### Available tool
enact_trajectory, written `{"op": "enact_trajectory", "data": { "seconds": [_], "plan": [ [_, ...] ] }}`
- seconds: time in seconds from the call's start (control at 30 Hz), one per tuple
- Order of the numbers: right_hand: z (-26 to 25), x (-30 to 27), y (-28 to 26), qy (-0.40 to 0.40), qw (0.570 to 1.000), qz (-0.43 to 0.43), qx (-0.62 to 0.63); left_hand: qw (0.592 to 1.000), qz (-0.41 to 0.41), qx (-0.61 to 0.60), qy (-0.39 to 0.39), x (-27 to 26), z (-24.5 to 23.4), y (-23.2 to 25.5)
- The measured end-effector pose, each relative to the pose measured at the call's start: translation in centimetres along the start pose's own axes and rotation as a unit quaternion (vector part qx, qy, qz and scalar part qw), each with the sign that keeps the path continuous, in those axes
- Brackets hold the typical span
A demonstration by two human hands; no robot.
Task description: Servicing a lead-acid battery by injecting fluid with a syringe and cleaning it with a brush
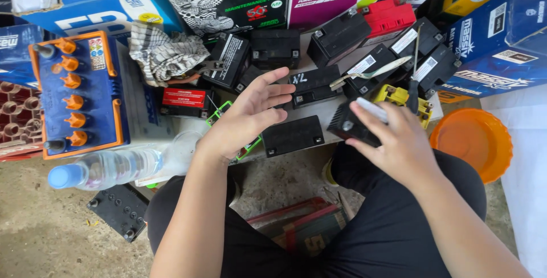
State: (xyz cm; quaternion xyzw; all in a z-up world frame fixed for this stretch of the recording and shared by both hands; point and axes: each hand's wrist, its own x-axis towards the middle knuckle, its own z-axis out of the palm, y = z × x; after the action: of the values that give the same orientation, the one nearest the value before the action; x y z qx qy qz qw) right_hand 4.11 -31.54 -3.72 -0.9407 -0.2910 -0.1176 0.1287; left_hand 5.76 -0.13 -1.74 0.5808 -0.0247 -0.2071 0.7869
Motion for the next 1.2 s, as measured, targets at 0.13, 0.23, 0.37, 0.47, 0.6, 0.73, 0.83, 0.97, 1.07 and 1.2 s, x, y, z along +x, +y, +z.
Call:
{"op": "enact_trajectory", "data": {
  "seconds": [0.13, 0.23, 0.37, 0.47, 0.6, 0.73, 0.83, 0.97, 1.07, 1.2],
  "plan": [
    [1.3, 0.9, -0.2, -0.032, 0.999, -0.035, -0.010, 1.000, 0.013, -0.001, 0.002, 0.1, 0.1, 0.3],
    [2.1, 1.4, -0.1, -0.047, 0.997, -0.057, -0.023, 0.999, -0.006, 0.016, 0.035, -0.1, 0.3, 0.9],
    [4.5, 1.4, 0.8, -0.046, 0.996, -0.056, -0.043, 0.998, 0.006, 0.040, 0.046, -0.3, -0.3, 0.4],
    [5.4, 1.5, 1.5, -0.062, 0.997, -0.035, -0.028, 0.996, 0.013, 0.066, 0.056, -0.2, -0.2, 0.3],
    [5.6, 1.7, 1.8, -0.083, 0.996, -0.032, -0.004, 0.994, 0.002, 0.074, 0.086, -0.2, 0.0, 0.5],
    [5.7, 1.7, 2.2, -0.074, 0.996, -0.041, 0.008, 0.992, -0.006, 0.083, 0.093, 0.1, 0.4, 0.3],
    [5.8, 1.7, 2.4, -0.071, 0.997, -0.038, 0.019, 0.993, -0.004, 0.085, 0.087, 0.3, 0.7, -0.2],
    [5.4, 1.8, 2.3, -0.060, 0.997, -0.049, 0.023, 0.991, -0.008, 0.091, 0.097, 0.7, 1.1, -0.4],
    [5.3, 2.2, 1.7, -0.055, 0.997, -0.051, 0.008, 0.989, -0.003, 0.098, 0.110, 0.7, 0.7, -0.6],
    [4.2, 2.7, 0.7, -0.056, 0.997, -0.040, 0.019, 0.984, 0.013, 0.115, 0.137, 0.5, 0.6, -0.2]
  ]
}}
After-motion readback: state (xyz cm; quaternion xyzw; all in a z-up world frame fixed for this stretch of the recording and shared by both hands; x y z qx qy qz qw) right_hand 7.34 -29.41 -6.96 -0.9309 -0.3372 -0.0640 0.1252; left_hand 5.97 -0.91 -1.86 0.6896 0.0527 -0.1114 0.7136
